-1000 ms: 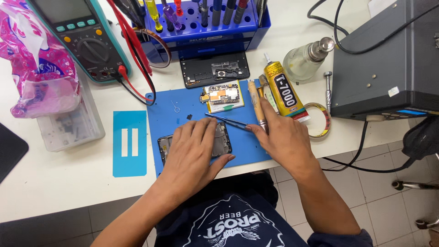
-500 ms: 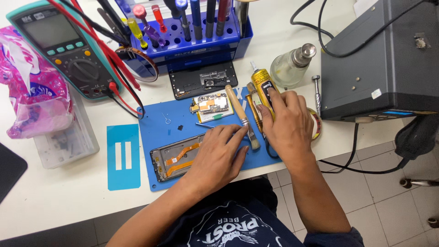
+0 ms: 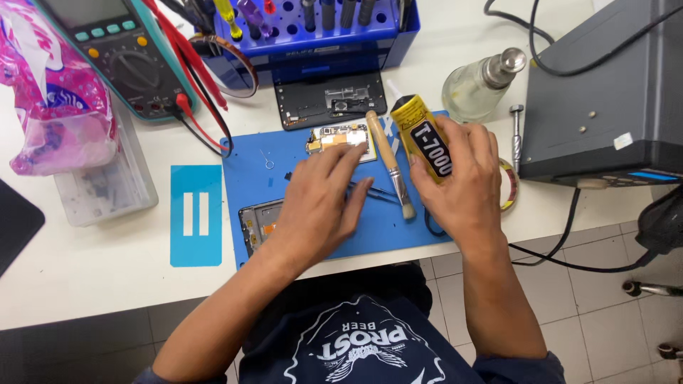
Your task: The person cleans the interior of a disassembled smartphone chassis using a brush, then applies thermal paste to the motherboard and places a small component inside the chassis using tweezers.
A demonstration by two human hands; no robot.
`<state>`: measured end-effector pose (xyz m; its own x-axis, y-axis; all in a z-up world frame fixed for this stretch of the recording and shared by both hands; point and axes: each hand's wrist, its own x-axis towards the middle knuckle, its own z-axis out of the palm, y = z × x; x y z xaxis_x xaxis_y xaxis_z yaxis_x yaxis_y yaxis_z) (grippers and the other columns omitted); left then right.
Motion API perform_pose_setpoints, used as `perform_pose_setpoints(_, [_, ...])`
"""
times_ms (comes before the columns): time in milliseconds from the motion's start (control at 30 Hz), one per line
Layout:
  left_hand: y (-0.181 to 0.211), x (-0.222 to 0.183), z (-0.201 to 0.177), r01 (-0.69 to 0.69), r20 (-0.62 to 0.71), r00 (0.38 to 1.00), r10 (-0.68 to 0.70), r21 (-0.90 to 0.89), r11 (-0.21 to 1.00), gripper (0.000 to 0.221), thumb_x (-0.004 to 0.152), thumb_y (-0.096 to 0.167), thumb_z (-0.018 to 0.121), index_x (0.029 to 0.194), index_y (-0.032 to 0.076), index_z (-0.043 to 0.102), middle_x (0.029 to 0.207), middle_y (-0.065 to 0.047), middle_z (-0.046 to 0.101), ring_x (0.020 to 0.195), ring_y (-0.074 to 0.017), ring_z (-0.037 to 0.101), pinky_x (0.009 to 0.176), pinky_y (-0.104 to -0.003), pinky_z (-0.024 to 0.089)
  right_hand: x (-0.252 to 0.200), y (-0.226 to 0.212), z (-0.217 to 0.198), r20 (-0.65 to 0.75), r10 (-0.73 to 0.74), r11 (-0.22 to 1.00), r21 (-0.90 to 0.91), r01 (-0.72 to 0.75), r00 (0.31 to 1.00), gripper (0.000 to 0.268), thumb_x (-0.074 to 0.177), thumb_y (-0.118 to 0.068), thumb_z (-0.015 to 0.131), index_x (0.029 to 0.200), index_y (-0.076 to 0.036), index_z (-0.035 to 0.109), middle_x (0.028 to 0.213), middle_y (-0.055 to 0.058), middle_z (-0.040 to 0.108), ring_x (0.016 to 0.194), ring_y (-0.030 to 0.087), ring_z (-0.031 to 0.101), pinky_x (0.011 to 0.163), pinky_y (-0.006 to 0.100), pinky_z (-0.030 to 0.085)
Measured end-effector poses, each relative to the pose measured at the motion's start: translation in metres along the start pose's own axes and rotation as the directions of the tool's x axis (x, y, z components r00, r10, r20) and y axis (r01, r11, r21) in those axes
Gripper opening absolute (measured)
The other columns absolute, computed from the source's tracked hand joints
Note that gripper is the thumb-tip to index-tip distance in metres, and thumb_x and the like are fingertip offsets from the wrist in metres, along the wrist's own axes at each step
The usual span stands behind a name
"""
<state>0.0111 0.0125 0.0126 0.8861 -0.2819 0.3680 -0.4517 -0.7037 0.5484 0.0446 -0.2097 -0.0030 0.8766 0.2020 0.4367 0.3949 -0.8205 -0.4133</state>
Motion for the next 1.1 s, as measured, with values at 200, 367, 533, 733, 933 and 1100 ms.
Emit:
perform_pose_setpoints(200, [0.006,0.013,-0.033,0.003,-0.134,0.99,-0.045,-0.302,0.953,0.042,0.106,0.002,0.054,0.145,-0.008,0.045,0.124,-0.03,0.057,0.108,-0.051,0.066,0.089,-0.063,0.056,-0.002,-0.015,-0.017,-0.056,-0.224,0.95,0.21,0.231,0.973,0.049,0.083,-0.007,0.086,0.129,-0.002,0.068,0.11,0.01,0.056,0.096,0.034,0.064,0.085,0.046,0.056])
perform_pose_setpoints(367, [-0.009,0.011,-0.028,0.035,-0.12,0.987,-0.107,-0.49,0.871,0.028,0.106,0.011,0.057,0.131,0.004,0.063,0.107,-0.012,0.068,0.1,-0.0343,0.074,0.083,-0.042,0.062,0.005,-0.023,-0.021,-0.083,-0.362,0.872,0.324,0.368,0.929,0.044,0.081,-0.006,0.09,0.122,-0.003,0.074,0.108,0.013,0.065,0.092,0.032,0.067,0.083,0.044,0.057])
perform_pose_setpoints(533, [-0.009,0.002,-0.033,0.087,-0.117,0.968,-0.22,-0.666,0.74,0.017,0.101,0.012,0.066,0.117,0.007,0.07,0.098,-0.008,0.071,0.093,-0.0229,0.076,0.082,-0.034,0.064,0.002,-0.027,-0.026,-0.117,-0.378,0.859,0.326,0.395,0.918,0.045,0.078,-0.005,0.092,0.12,-0.001,0.076,0.109,0.015,0.068,0.094,0.032,0.068,0.084,0.045,0.058])
perform_pose_setpoints(733, [-0.012,-0.004,-0.056,0.05,-0.266,0.902,-0.339,-0.718,0.695,0.01,0.106,0.0,0.058,0.114,0.004,0.061,0.119,-0.016,0.071,0.115,-0.0222,0.07,0.093,-0.028,0.061,0.001,-0.011,-0.01,-0.153,-0.078,0.805,0.573,0.153,0.985,0.089,0.082,-0.036,0.082,0.153,-0.001,0.04,0.143,0.016,0.046,0.139,0.029,0.052,0.122,0.041,0.049])
perform_pose_setpoints(933, [-0.008,-0.017,-0.044,0.094,-0.204,0.893,-0.401,-0.787,0.61,0.013,0.104,0.014,0.06,0.113,0.005,0.061,0.117,-0.013,0.068,0.107,-0.0234,0.071,0.085,-0.032,0.068,-0.014,-0.039,0.048,0.182,-0.112,-0.127,0.972,-0.196,0.977,0.088,0.086,-0.037,0.09,0.149,-0.004,0.038,0.13,0.026,0.066,0.113,0.041,0.072,0.089,0.048,0.065])
perform_pose_setpoints(1100, [-0.022,-0.025,-0.031,0.017,-0.259,0.939,-0.227,-0.622,0.783,0.007,0.102,0.009,0.064,0.102,0.004,0.069,0.091,-0.011,0.066,0.089,-0.0255,0.072,0.079,-0.038,0.06,0.002,-0.064,0.025,0.3,-0.2,-0.242,0.908,-0.343,0.933,0.049,0.105,-0.014,0.064,0.143,0.011,0.046,0.124,0.017,0.058,0.107,0.015,0.059,0.106,0.025,0.049])
